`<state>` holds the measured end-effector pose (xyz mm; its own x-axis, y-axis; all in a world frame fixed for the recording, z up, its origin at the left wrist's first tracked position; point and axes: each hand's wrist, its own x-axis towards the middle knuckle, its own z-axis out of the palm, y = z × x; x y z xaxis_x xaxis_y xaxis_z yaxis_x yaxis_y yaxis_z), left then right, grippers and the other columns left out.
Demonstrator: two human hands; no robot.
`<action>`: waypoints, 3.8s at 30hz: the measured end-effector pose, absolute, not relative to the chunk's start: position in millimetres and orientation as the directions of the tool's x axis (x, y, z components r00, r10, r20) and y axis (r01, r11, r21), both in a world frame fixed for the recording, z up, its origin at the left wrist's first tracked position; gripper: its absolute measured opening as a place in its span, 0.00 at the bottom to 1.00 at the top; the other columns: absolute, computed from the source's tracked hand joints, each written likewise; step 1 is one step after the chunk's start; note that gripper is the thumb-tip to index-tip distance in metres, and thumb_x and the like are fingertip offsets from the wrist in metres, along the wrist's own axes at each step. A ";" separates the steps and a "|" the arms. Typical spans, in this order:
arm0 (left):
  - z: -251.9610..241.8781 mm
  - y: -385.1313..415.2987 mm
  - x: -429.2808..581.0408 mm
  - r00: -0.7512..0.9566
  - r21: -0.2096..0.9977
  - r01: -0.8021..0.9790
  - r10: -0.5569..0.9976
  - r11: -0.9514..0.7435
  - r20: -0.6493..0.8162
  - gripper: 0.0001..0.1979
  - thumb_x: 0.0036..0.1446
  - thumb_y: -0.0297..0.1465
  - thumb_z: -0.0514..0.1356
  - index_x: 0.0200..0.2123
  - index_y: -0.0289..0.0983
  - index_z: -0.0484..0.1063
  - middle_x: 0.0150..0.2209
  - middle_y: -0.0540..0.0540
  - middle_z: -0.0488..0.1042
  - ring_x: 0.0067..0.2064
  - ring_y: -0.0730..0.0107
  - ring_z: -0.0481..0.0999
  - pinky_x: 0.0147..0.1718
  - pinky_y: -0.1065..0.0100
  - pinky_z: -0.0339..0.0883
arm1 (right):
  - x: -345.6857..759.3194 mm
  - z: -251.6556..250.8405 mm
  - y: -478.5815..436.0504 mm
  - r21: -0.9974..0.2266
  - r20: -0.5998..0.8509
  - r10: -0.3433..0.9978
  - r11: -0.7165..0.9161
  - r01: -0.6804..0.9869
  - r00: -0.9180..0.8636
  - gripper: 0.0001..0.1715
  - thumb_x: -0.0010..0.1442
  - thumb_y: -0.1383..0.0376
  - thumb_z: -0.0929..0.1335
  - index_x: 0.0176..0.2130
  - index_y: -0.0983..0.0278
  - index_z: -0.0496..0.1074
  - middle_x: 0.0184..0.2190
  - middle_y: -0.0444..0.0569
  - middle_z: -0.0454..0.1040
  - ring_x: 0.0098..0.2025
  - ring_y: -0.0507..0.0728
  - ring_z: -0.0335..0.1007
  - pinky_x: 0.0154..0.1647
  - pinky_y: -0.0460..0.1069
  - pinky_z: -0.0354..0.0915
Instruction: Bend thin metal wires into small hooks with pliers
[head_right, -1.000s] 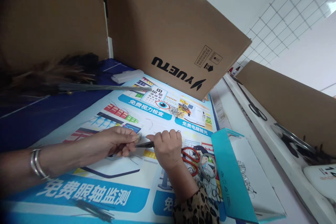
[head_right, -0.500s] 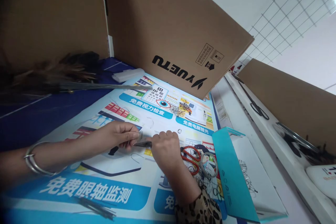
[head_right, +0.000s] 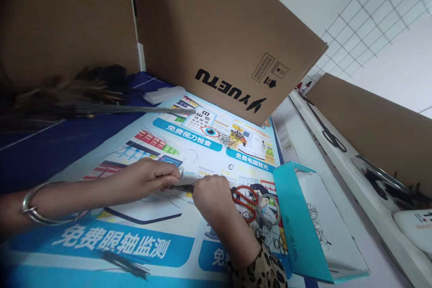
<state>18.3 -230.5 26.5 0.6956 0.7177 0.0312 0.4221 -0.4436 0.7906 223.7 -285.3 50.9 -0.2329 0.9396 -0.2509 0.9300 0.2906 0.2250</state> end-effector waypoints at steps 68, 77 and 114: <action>20.3 -228.0 20.6 0.627 0.930 0.104 0.703 0.352 -0.336 0.19 0.47 0.47 0.68 0.21 0.37 0.72 0.20 0.50 0.74 0.20 0.74 0.66 0.25 0.69 0.55 | 230.3 9.3 -282.3 0.395 0.568 0.632 0.353 0.848 -0.528 0.25 0.76 0.57 0.66 0.27 0.61 0.69 0.23 0.47 0.69 0.30 0.59 0.59 0.35 0.54 0.48; 15.6 -224.0 22.6 0.620 0.954 0.151 0.727 0.258 -0.295 0.16 0.48 0.45 0.64 0.22 0.39 0.70 0.21 0.51 0.73 0.20 0.73 0.67 0.24 0.69 0.56 | 229.6 7.9 -285.0 0.367 0.535 0.664 0.375 0.852 -0.523 0.23 0.74 0.61 0.66 0.26 0.62 0.71 0.24 0.49 0.72 0.29 0.59 0.63 0.34 0.54 0.50; 15.2 -226.4 14.0 0.719 0.663 0.454 0.684 -0.596 0.123 0.17 0.67 0.35 0.51 0.35 0.39 0.79 0.32 0.46 0.84 0.34 0.62 0.80 0.33 0.65 0.61 | 212.7 34.8 -292.7 0.138 -0.202 0.960 0.223 0.965 -0.192 0.11 0.65 0.68 0.69 0.38 0.64 0.83 0.36 0.57 0.85 0.37 0.64 0.83 0.33 0.51 0.65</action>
<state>14.0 -226.4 15.2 0.7187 0.6844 0.1226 0.4540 -0.5955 0.6627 212.7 -292.7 34.8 -0.1925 0.9602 -0.2025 0.9651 0.2226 0.1380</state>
